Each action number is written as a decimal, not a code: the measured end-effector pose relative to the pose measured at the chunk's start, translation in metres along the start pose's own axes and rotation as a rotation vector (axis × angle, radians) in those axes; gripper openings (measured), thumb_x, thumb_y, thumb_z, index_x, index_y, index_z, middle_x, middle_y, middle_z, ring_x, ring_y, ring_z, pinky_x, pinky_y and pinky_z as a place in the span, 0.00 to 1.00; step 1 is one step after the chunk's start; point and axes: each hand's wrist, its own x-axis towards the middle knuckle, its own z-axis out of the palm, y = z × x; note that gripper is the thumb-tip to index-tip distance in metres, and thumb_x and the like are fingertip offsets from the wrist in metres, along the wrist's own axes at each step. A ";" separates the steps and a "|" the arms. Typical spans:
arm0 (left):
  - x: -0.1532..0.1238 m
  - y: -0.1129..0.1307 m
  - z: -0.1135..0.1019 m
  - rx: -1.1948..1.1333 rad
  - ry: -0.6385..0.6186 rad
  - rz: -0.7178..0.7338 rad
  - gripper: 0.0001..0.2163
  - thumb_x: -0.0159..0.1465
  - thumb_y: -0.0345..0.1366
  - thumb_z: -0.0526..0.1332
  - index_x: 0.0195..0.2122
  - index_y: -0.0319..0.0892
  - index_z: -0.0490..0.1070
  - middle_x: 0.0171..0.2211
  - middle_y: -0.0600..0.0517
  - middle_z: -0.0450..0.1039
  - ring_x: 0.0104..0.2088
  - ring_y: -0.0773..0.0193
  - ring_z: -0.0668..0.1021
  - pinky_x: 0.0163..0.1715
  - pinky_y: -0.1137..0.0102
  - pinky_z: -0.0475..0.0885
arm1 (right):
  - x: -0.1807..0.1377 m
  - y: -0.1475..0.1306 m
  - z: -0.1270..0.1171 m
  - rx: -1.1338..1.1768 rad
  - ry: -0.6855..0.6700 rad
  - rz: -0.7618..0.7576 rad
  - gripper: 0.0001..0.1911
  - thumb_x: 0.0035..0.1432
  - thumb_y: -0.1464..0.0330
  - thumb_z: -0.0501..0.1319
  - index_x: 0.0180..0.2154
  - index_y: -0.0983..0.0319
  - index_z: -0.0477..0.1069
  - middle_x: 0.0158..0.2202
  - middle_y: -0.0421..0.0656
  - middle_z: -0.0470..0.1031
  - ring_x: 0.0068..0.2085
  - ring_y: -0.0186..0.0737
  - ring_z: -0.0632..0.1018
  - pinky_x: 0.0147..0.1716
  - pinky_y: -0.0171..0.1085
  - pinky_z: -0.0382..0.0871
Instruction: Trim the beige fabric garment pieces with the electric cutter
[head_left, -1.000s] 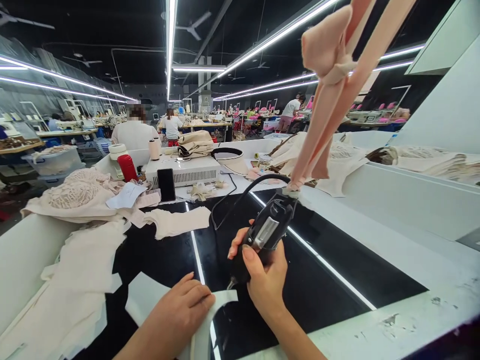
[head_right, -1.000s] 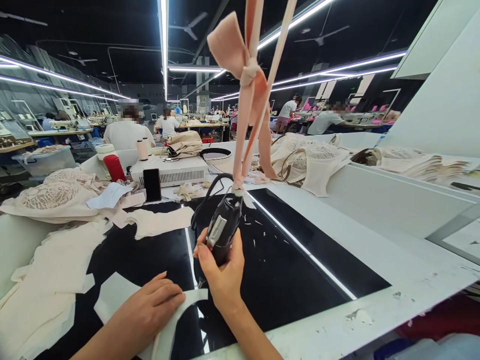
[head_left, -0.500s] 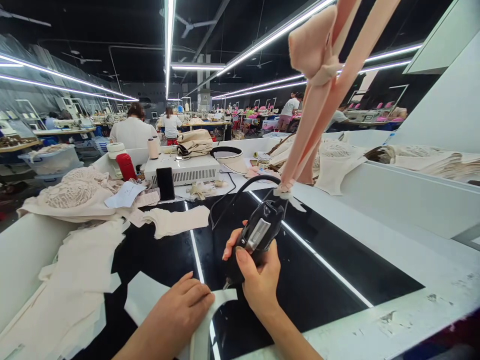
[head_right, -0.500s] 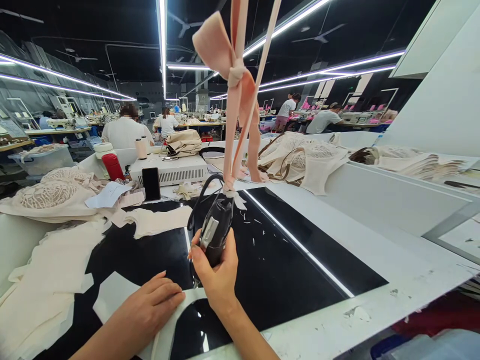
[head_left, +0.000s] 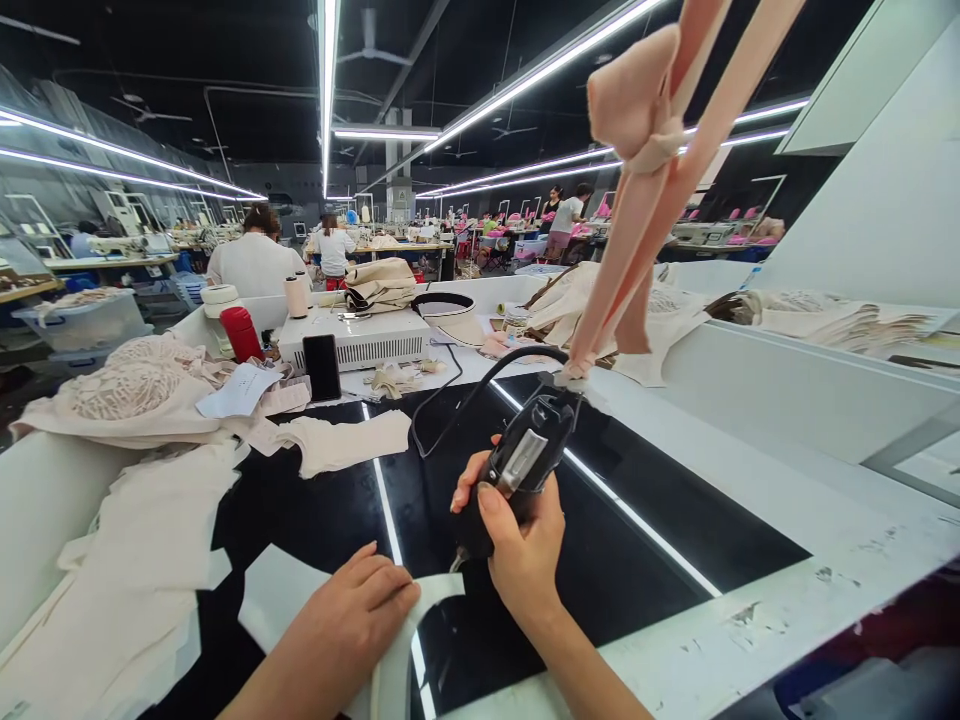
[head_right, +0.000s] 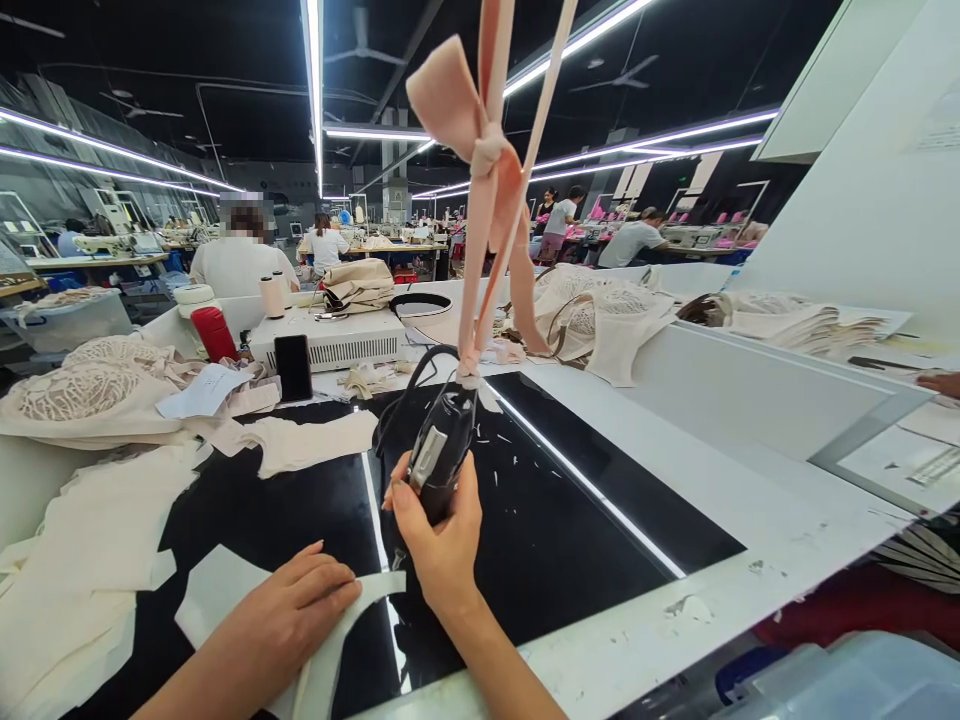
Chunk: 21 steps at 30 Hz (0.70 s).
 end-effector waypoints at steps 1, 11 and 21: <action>0.000 0.000 0.000 0.001 0.005 -0.001 0.14 0.78 0.24 0.49 0.54 0.37 0.73 0.45 0.48 0.80 0.45 0.61 0.83 0.62 0.55 0.78 | 0.000 0.000 -0.001 -0.004 0.001 0.004 0.14 0.61 0.62 0.70 0.45 0.56 0.69 0.32 0.36 0.78 0.24 0.34 0.77 0.24 0.34 0.77; -0.001 0.000 -0.001 -0.011 0.001 -0.008 0.14 0.78 0.24 0.49 0.54 0.37 0.73 0.45 0.47 0.80 0.44 0.61 0.84 0.61 0.54 0.79 | -0.002 0.000 -0.003 -0.001 -0.014 0.019 0.13 0.63 0.62 0.69 0.45 0.56 0.69 0.32 0.36 0.78 0.25 0.34 0.77 0.25 0.34 0.77; -0.002 -0.001 -0.002 -0.003 -0.031 -0.008 0.14 0.75 0.22 0.51 0.56 0.38 0.71 0.46 0.47 0.80 0.46 0.60 0.84 0.62 0.53 0.78 | -0.015 -0.007 0.004 0.074 -0.087 0.023 0.14 0.63 0.59 0.70 0.45 0.56 0.70 0.33 0.37 0.77 0.25 0.33 0.77 0.25 0.34 0.77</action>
